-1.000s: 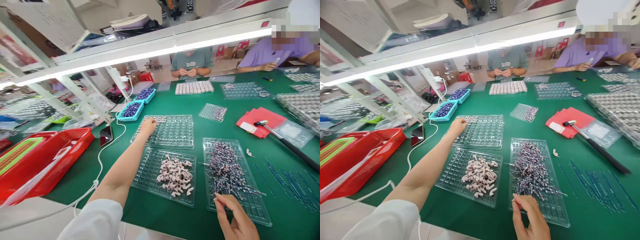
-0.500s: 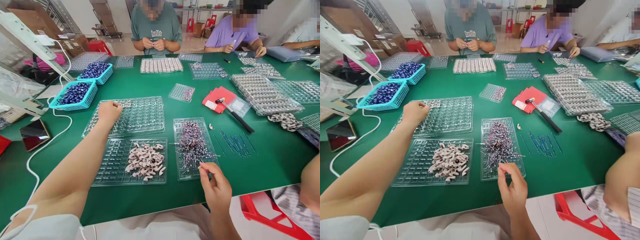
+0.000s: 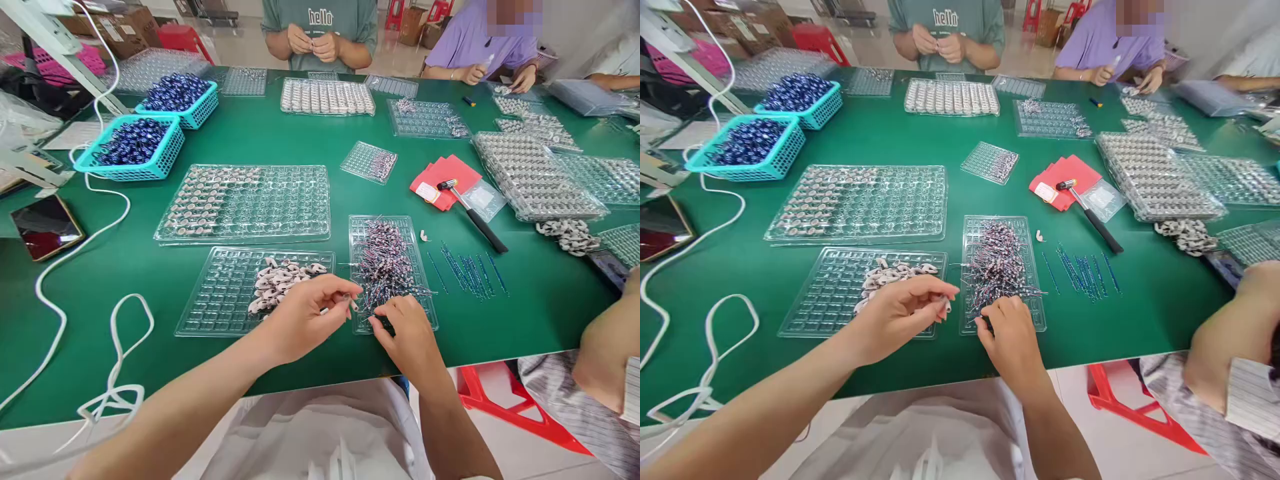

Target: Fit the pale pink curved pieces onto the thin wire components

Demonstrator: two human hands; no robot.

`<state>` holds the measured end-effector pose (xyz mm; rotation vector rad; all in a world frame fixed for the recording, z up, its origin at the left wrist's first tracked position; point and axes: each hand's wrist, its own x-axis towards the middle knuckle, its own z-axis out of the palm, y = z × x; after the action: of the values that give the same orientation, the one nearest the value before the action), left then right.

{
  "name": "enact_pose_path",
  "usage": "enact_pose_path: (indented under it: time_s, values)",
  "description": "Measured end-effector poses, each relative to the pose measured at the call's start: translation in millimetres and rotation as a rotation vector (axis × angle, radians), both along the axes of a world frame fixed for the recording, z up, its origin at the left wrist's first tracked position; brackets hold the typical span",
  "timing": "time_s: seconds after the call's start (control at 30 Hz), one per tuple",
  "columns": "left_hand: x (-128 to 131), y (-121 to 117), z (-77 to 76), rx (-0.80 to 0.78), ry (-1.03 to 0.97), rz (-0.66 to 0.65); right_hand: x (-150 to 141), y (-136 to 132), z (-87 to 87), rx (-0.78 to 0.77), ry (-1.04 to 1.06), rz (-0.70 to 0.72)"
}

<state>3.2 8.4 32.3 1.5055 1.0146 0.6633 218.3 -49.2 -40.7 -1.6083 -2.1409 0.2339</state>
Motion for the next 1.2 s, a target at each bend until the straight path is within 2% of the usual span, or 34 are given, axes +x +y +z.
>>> enact_pose_path:
  time_s: [0.1,0.17,0.37,0.5,0.6,0.73,0.97,1.1,1.2]
  values:
    - [6,0,-12.7,-0.248,-0.102,-0.017,-2,1,-4.1,0.002,0.000,-0.019]
    - [8,3,-20.0,-0.345,-0.139,0.006,-2,0,-5.2,0.022,0.012,-0.036]
    - [3,3,-37.7,-0.402,-0.304,0.019,-1,-5,3.0,0.116,0.057,-0.042]
    - [-2,0,-42.7,-0.405,-0.319,-0.002,-3,-5,8.9,0.137,0.093,-0.014]
    - [0,0,-42.1,-0.359,-0.244,0.009,-3,-3,5.9,0.109,0.087,0.007]
    - [2,2,-38.5,-0.215,-0.068,0.043,0,-5,0.6,0.060,0.079,0.016]
    - [4,-1,-32.3,0.021,0.093,-0.023,5,-10,6.5,0.044,0.082,-0.028]
    - [7,-4,-35.4,0.103,0.170,-0.045,4,-10,8.8,0.034,0.102,-0.010]
    - [9,-7,-42.8,0.222,0.270,-0.078,3,-10,9.1,0.046,0.127,-0.001]
